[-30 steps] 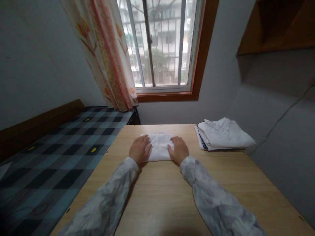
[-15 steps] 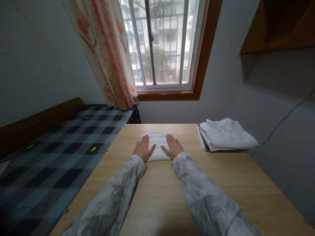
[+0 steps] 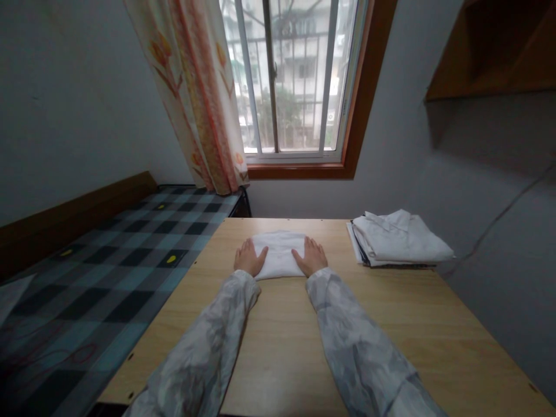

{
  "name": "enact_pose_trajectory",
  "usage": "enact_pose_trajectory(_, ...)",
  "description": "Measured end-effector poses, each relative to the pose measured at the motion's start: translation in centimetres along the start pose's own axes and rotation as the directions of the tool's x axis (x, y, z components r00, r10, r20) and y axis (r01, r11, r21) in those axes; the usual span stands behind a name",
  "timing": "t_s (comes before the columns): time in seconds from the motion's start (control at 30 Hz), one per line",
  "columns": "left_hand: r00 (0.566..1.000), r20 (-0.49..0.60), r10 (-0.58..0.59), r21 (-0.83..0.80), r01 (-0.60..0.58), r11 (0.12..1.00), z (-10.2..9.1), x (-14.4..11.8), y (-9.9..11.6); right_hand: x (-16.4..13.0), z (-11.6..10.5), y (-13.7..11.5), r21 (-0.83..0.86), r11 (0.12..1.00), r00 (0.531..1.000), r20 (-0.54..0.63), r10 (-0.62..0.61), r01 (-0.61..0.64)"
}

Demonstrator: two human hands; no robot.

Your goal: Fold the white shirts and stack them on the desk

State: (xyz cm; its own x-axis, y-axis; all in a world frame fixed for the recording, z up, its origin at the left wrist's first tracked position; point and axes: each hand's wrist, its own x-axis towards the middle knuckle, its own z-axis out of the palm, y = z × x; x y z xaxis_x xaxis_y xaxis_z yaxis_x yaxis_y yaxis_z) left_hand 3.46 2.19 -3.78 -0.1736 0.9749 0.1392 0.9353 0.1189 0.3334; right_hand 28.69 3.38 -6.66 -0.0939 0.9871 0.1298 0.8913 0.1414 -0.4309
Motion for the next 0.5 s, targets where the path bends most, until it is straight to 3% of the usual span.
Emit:
enact_pose_trajectory(0.1,0.999,-0.031,0.017,-0.047,-0.019,0.999,-0.6,-0.2,-0.7,-0.6,-0.4,0.3,0.005,1.0,1.0,0.006,-0.03,0.03)
enact_pose_trajectory(0.2,0.973,-0.212,0.091,-0.106,-0.116,0.988,-1.4,-1.3,-1.1,-1.2,-0.6,1.0,0.03,0.997,0.998,-0.013,-0.066,0.066)
enact_pose_trajectory(0.3,0.872,-0.34,0.352,-0.127,-0.414,0.902,-1.9,-3.3,-0.9,-1.3,-0.4,2.0,0.12,0.988,0.994,-0.06,-0.086,0.093)
enact_pose_trajectory(0.4,0.733,-0.272,0.623,-0.137,-0.671,0.729,-1.7,-5.0,-0.2,-1.1,-0.2,3.1,0.282,0.947,0.978,-0.181,-0.107,0.156)
enact_pose_trajectory(0.43,0.708,-0.249,0.661,-0.143,-0.702,0.698,-1.5,-5.4,0.0,-1.0,-0.2,3.4,0.342,0.923,0.969,-0.223,-0.104,0.177)
enact_pose_trajectory(0.5,0.706,-0.226,0.671,-0.158,-0.706,0.69,-1.2,-5.7,0.3,-1.0,-0.3,3.9,0.45,0.871,0.959,-0.274,-0.077,0.199)
